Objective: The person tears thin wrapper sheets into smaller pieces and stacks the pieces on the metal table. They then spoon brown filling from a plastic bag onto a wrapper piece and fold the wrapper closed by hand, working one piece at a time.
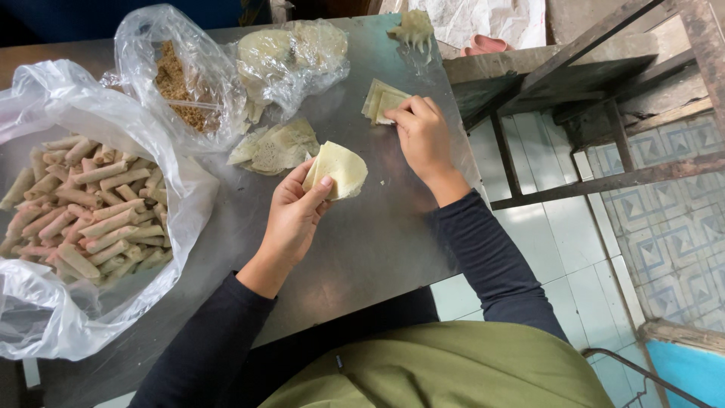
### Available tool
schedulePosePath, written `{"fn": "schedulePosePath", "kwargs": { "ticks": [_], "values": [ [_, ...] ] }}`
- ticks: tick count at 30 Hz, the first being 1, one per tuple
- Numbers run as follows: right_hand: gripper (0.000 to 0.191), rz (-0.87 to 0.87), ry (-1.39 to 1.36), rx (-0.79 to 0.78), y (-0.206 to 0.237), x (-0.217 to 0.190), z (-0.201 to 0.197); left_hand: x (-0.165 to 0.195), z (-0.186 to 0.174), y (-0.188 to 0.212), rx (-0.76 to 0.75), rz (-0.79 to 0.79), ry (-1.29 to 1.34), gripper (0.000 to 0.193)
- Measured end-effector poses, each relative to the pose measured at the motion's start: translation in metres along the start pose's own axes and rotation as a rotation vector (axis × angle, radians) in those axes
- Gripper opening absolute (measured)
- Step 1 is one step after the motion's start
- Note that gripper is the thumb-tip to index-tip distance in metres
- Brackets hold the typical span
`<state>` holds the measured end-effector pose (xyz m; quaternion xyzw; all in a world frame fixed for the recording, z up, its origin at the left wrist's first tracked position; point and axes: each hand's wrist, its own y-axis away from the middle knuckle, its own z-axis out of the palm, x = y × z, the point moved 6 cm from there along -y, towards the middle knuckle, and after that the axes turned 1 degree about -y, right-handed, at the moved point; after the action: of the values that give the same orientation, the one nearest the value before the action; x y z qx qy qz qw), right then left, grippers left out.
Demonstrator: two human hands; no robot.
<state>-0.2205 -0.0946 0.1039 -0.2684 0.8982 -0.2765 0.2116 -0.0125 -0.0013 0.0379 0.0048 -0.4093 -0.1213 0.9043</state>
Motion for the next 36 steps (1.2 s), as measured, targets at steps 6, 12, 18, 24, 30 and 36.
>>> {"fn": "schedulePosePath", "kwargs": {
  "ticks": [6, 12, 18, 24, 30, 36],
  "values": [
    [0.023, -0.010, 0.005, -0.026, 0.002, -0.001, -0.001, -0.003, -0.002, -0.001, 0.016, -0.011, -0.010, 0.043],
    [0.022, -0.037, -0.071, -0.106, -0.006, -0.013, -0.015, -0.008, 0.000, -0.002, 0.031, -0.047, 0.068, 0.047],
    [0.032, -0.011, -0.671, -0.413, -0.002, -0.059, -0.029, -0.010, 0.010, -0.001, -0.118, -0.041, 0.173, 0.059],
    [0.013, 0.045, -0.782, -0.539, 0.006, -0.069, -0.013, -0.017, 0.007, -0.004, -0.115, -0.029, 0.107, 0.060],
    [0.009, 0.139, -0.907, -0.578, 0.012, -0.058, -0.004, -0.016, 0.009, -0.005, -0.138, 0.076, -0.062, 0.068],
    [0.011, 0.135, -0.901, -0.586, 0.014, -0.061, -0.005, -0.019, 0.005, -0.007, -0.069, 0.086, -0.166, 0.071]
  ]
}}
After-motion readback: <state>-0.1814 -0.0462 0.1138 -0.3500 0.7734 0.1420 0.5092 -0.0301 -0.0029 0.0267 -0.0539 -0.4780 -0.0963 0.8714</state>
